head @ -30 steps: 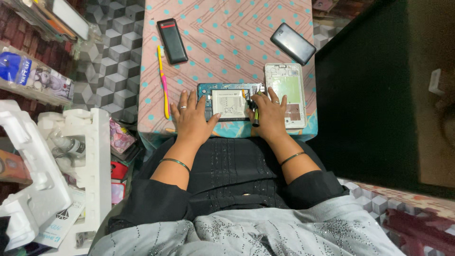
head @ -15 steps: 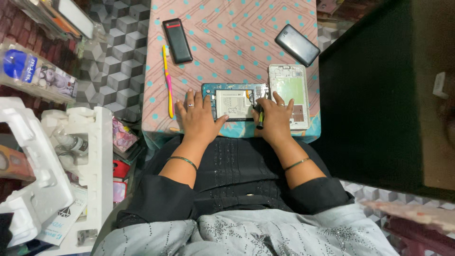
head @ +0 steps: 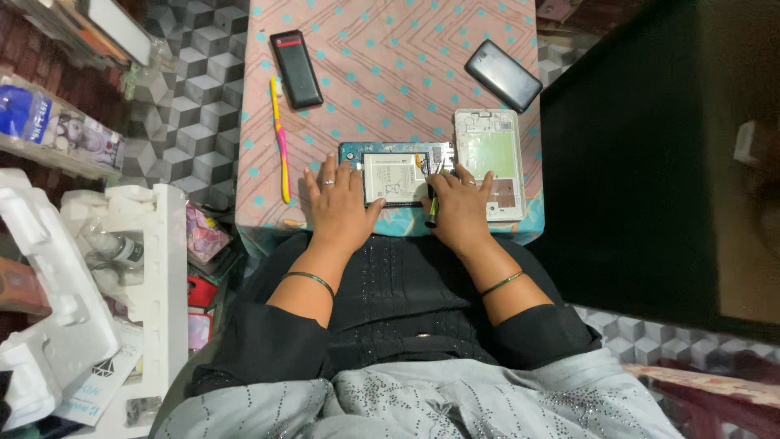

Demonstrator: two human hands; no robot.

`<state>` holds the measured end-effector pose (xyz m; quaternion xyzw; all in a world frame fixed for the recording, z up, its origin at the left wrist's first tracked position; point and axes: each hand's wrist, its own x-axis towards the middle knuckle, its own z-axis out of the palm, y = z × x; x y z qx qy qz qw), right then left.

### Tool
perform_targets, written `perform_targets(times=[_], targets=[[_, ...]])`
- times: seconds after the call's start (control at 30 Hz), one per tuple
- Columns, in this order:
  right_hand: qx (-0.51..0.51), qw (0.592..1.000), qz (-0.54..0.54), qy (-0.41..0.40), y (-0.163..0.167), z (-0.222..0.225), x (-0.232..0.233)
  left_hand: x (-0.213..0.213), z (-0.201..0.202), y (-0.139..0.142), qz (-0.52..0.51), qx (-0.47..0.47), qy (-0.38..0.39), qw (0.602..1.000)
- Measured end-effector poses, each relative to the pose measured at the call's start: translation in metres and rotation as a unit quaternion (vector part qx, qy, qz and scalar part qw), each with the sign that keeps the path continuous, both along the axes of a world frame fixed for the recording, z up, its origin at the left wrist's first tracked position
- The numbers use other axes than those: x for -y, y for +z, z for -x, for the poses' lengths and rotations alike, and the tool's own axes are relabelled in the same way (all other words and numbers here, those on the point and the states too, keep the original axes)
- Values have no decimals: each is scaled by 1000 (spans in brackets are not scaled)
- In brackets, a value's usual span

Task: The person repairs a disassembled phone at a small table. They hold the phone's mainboard steady with one hand while working on it with a screwdriver, then use a toothbrush to brush the board and battery area, and later use tweezers and a screwdriver on the phone's rear housing placed beside the board.

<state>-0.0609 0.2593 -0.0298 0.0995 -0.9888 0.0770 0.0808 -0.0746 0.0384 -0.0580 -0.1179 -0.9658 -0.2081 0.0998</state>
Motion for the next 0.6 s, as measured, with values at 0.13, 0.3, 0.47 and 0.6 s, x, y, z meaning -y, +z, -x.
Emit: perform_targets(times=[0.13,0.3,0.47,0.6], targets=[[6,999,50,4,4,2,-5,1,1,4,13,25,-6,1000],[-49,987,148,-27,10,3,-9,0,3,6,23,16,-9,1000],[-94,988,123,20,4,4,-6,0,1,2,28,27,-10,999],[-89,993,67,26,-2,5,-4,-2,1,1,7,24,-8,1000]])
